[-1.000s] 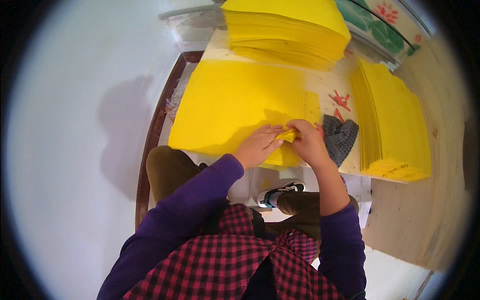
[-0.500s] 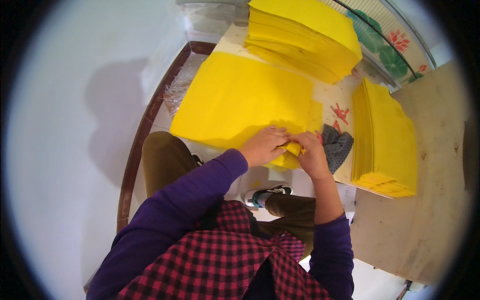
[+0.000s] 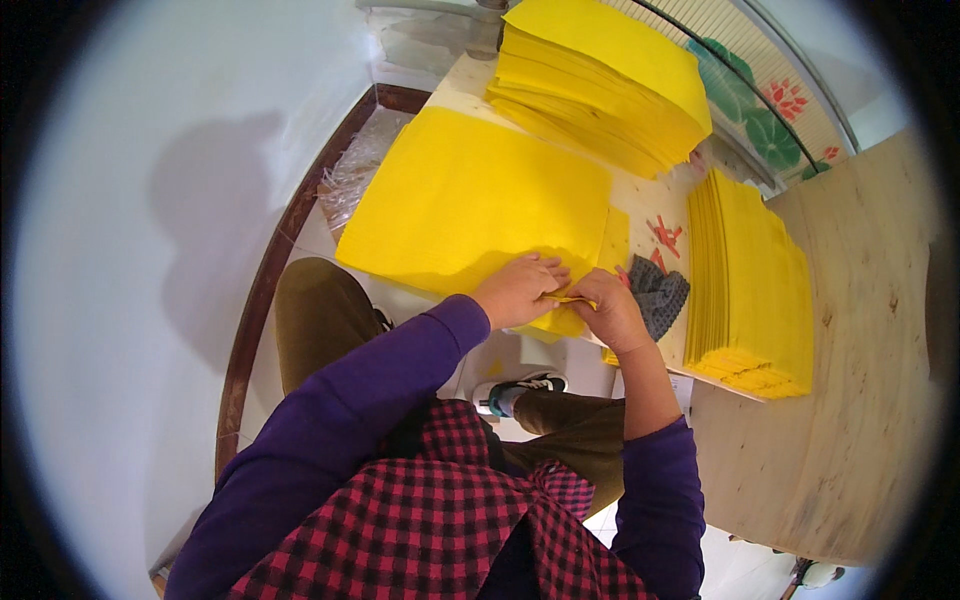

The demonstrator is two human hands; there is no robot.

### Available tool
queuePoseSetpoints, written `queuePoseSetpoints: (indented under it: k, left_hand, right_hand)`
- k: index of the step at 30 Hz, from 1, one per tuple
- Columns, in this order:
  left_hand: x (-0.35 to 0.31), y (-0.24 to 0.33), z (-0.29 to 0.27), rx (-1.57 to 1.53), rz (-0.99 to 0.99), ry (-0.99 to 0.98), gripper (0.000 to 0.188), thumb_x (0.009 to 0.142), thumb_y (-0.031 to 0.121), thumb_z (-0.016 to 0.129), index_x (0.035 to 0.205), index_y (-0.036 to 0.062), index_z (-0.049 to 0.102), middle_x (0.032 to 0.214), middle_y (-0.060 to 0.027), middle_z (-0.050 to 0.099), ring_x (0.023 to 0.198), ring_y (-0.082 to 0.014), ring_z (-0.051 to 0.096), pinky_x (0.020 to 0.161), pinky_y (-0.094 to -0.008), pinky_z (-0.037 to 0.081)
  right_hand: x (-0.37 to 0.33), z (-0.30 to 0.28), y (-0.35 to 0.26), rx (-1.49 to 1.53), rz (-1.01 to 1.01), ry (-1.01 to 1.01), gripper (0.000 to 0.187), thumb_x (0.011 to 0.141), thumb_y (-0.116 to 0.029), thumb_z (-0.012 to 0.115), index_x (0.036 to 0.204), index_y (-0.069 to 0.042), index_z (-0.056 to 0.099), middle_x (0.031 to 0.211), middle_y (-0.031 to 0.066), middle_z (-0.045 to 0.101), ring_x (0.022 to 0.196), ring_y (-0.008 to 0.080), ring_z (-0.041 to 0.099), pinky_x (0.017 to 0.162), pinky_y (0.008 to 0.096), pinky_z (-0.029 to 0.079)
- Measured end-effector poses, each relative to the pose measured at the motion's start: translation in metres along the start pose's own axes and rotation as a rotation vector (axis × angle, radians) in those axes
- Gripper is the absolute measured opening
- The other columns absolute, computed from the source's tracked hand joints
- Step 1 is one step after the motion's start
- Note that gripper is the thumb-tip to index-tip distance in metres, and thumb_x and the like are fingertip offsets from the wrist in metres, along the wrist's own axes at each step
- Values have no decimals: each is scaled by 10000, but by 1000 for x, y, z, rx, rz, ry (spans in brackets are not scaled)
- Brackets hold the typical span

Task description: The person folds large yellow sheets by hand on a low table, repeatedly folding each sheet in half and then into thirds, then stacking the folded sheets on the right side of the table.

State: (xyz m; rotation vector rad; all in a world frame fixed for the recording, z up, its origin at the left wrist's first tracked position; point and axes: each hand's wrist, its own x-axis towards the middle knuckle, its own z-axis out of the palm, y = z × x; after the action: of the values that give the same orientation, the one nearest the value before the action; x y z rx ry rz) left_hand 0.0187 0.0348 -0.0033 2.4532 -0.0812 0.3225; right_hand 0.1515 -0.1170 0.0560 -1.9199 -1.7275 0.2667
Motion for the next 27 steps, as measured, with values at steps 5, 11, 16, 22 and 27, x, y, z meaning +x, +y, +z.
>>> queuePoseSetpoints:
  k: [5,11,16,22,27]
  left_hand:
    - [1,-2,3,-10,8,-5,432,878,234,573,1261,34,562,1326,-154,543,1296,-326,441,1102,-457,298]
    - [2,-4,2,11,26,-20,417,874,214,574,1253,41,562,1334,-140,540,1291,-330,441,1104,-461,295]
    - [5,0,-2,53,23,-69,410,865,188,568,1245,34,557,1343,-147,529,1299,-331,430,1108,-462,291]
    - [-7,7,-14,127,81,-18,420,841,145,565,1239,12,541,1320,-167,526,1295,-326,431,1105,-450,303]
    - [-59,-13,-57,258,134,9,473,819,132,592,1272,15,523,1321,-164,524,1285,-322,439,1105,-435,313]
  right_hand:
    - [-1,0,1,-85,36,30,144,726,-79,697,862,-42,670,834,147,637,852,346,589,744,412,478]
    - [1,4,1,3,247,-19,101,780,-150,703,837,-79,660,814,84,660,826,283,617,1007,445,327]
    - [1,7,3,-2,289,1,112,778,-158,707,827,-71,655,762,89,652,759,281,624,1048,472,290]
    - [-2,9,0,-14,302,34,130,776,-137,696,861,-50,652,795,131,647,785,306,623,908,434,412]
    - [-8,11,-3,-37,257,69,169,771,-137,687,904,-38,654,862,175,637,856,362,610,755,404,489]
